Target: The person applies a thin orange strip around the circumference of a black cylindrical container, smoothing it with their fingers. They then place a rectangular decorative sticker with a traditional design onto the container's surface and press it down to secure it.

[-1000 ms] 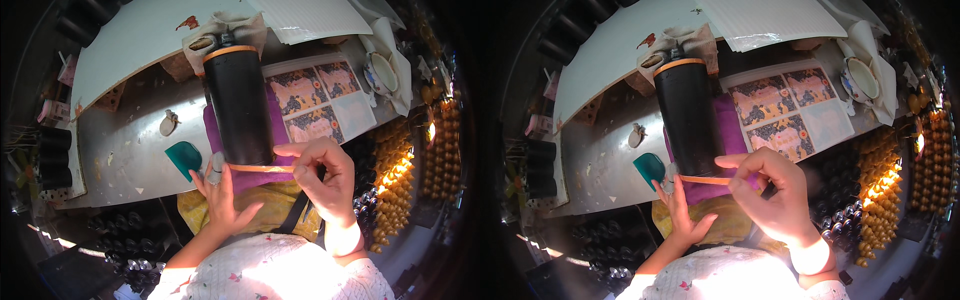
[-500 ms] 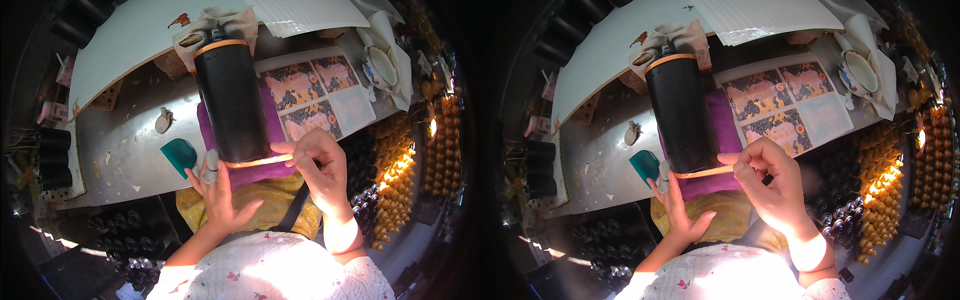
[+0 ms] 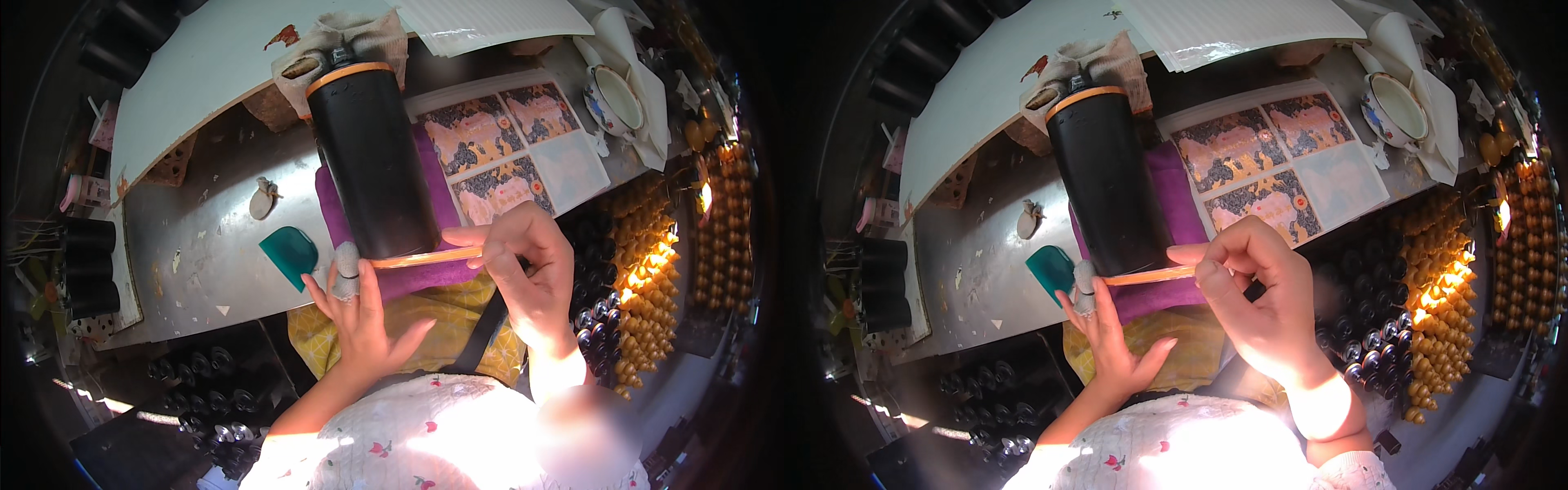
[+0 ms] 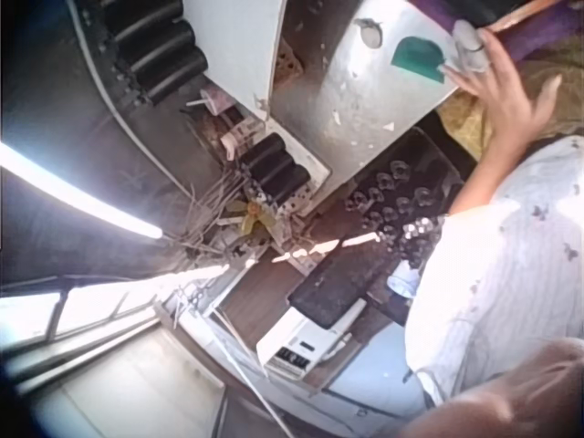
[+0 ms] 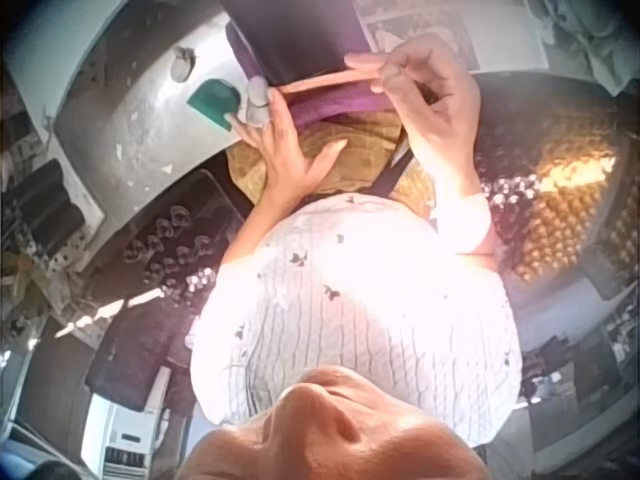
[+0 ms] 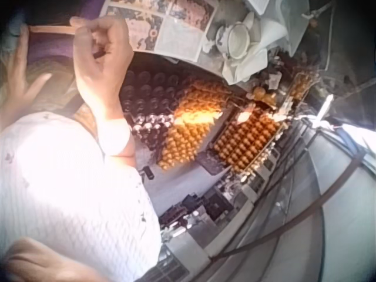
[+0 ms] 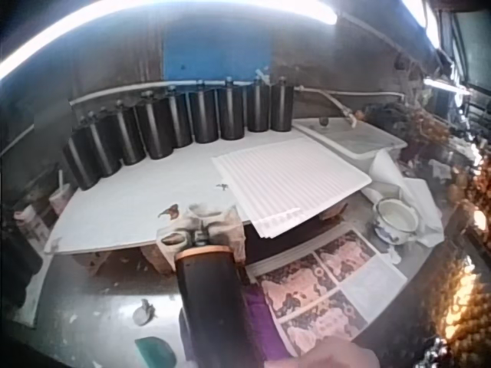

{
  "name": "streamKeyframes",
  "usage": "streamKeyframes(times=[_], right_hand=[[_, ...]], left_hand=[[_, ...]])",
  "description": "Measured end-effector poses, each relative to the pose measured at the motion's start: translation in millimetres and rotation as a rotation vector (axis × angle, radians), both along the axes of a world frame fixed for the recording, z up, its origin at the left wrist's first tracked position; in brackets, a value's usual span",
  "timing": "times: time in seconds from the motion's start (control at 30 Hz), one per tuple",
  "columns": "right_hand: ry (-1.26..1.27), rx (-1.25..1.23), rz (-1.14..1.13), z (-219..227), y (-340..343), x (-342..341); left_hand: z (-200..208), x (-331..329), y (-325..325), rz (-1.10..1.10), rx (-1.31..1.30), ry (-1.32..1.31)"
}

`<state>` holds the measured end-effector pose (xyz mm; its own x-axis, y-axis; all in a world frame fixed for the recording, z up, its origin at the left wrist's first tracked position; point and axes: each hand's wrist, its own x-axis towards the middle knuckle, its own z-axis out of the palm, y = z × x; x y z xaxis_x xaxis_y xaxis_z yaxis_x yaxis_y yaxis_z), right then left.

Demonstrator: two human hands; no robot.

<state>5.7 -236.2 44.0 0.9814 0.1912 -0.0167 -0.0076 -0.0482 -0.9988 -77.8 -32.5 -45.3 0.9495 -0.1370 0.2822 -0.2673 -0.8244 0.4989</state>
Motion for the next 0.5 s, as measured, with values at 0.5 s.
streamKeyframes(times=[0.5], right_hand=[[0.13, 0.125, -0.059, -22, 0, 5]], left_hand=[[1, 0, -3, -0.009, 0.03, -0.006]])
